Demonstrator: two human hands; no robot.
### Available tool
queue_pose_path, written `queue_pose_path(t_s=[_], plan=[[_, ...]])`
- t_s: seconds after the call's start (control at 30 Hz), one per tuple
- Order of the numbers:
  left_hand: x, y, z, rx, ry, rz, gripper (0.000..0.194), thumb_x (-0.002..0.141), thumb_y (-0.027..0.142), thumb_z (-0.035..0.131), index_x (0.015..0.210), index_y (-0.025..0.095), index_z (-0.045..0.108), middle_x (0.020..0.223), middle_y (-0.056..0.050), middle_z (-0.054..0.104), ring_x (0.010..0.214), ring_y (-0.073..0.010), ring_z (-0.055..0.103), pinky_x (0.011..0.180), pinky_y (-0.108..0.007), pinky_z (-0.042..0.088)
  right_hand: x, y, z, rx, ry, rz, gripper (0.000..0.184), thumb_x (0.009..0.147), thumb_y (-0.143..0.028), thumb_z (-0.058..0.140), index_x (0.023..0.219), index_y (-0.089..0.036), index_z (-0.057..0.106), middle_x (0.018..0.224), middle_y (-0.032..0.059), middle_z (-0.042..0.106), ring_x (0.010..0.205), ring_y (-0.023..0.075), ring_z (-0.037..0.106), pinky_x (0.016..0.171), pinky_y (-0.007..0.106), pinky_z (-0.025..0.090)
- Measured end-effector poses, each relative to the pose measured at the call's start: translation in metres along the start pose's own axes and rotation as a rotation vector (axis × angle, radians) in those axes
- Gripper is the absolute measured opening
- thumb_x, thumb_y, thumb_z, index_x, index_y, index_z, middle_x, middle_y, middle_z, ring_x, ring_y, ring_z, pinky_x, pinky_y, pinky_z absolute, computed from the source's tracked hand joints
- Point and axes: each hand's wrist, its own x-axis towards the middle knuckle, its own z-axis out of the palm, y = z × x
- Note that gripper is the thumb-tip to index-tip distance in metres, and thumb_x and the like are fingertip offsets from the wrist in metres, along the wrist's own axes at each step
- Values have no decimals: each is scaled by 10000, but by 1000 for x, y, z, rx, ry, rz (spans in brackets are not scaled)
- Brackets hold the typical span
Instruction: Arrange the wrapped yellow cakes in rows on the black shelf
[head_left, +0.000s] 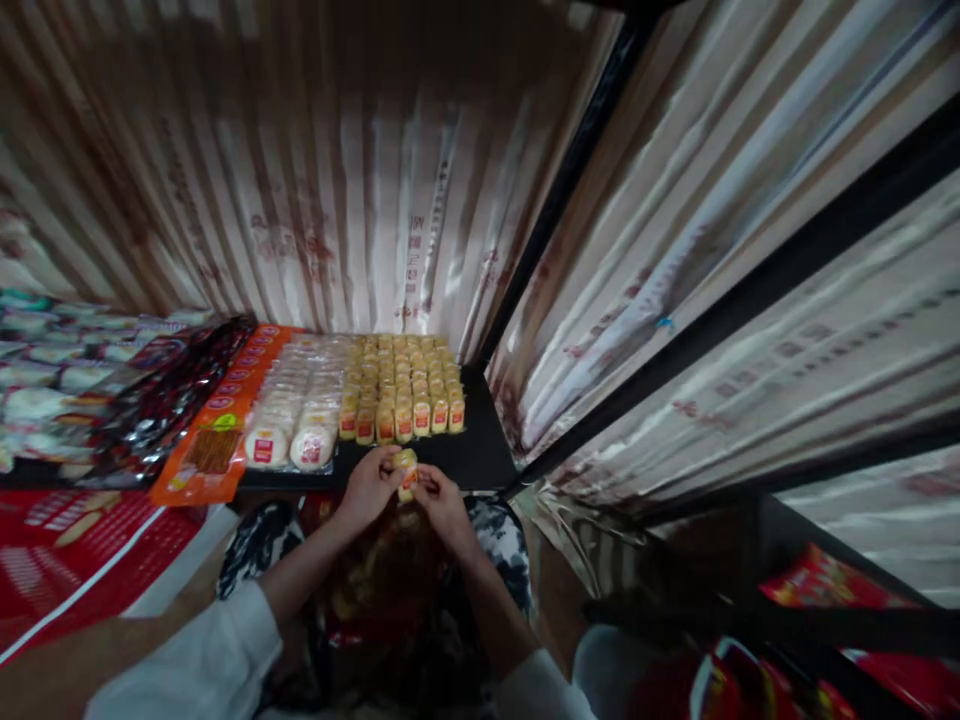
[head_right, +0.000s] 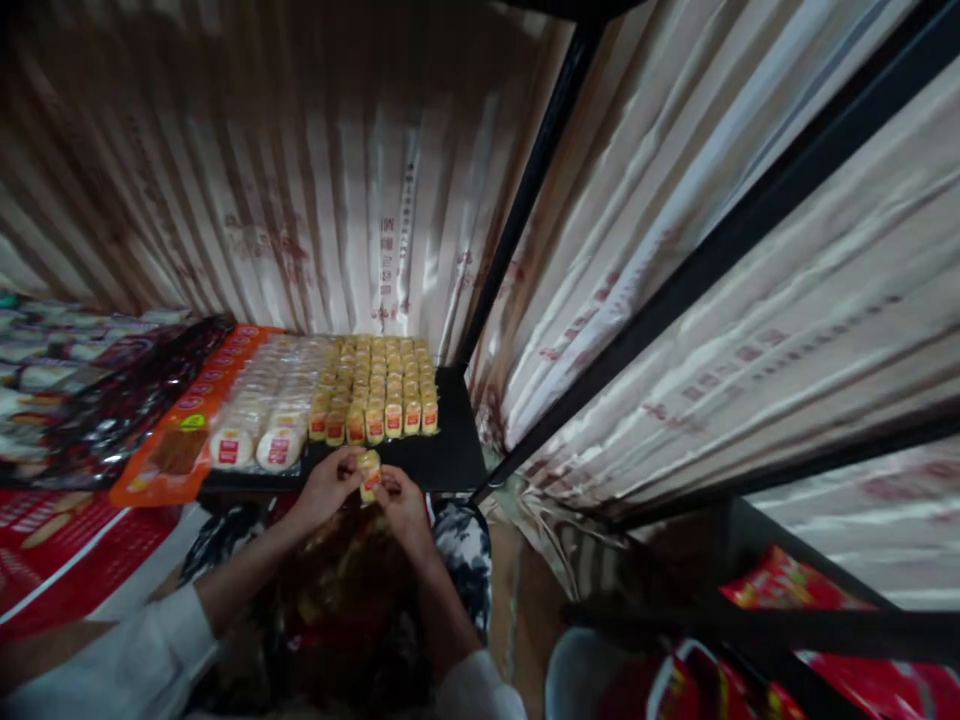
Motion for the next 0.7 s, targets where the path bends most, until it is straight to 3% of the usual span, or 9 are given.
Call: queue_pose_path(t_s=[0.17, 0.27, 0.4, 0.53, 0.7], plan=[[53, 40, 10, 18, -110, 185, 352, 711, 149, 597, 1062, 158, 625, 841, -20, 670, 770, -143, 613, 746, -261, 492, 34, -32, -32, -36, 138, -99, 351, 637, -355, 671, 949, -194, 659, 813, 25, 678, 767, 167, 617, 731, 292, 521], [100, 72, 25, 4, -178, 282, 351, 719, 131, 598, 1068, 156, 618, 904, -34, 681, 816, -143, 620, 792, -275, 496, 68, -57, -58, -96, 240, -190, 379, 650, -361, 656, 986, -186, 656, 804, 12, 660, 745, 155, 599, 699, 271, 509], [170, 105, 52, -61, -228, 308, 316, 741, 108, 594, 1056, 114, 610, 950, -67, 690, 867, -146, 637, 853, -290, 491, 125, -78, -86, -133, 355, -272, 363, 673, -348, 622, 991, -178, 656, 869, 21, 669, 785, 159, 599, 751, 284, 495], [229, 120, 75, 12, -223, 302, 300, 758, 74, 566, 1052, 111, 614, 996, -88, 693, 900, -155, 644, 860, -293, 489, 180, -74, -106, -158, 429, -302, 345, 709, -331, 577, 1013, -181, 644, 939, 39, 684, 844, 174, 611, 828, 314, 473], [276, 127, 84, 226, -250, 281, 447, 725, 20, 506, 1153, 115, 596, 1113, -99, 665, 975, -170, 624, 861, -268, 475, 234, -47, -125, -268, 466, -229, 329, 739, -295, 529, 1024, -176, 642, 928, 50, 697, 839, 180, 626, 802, 307, 477]])
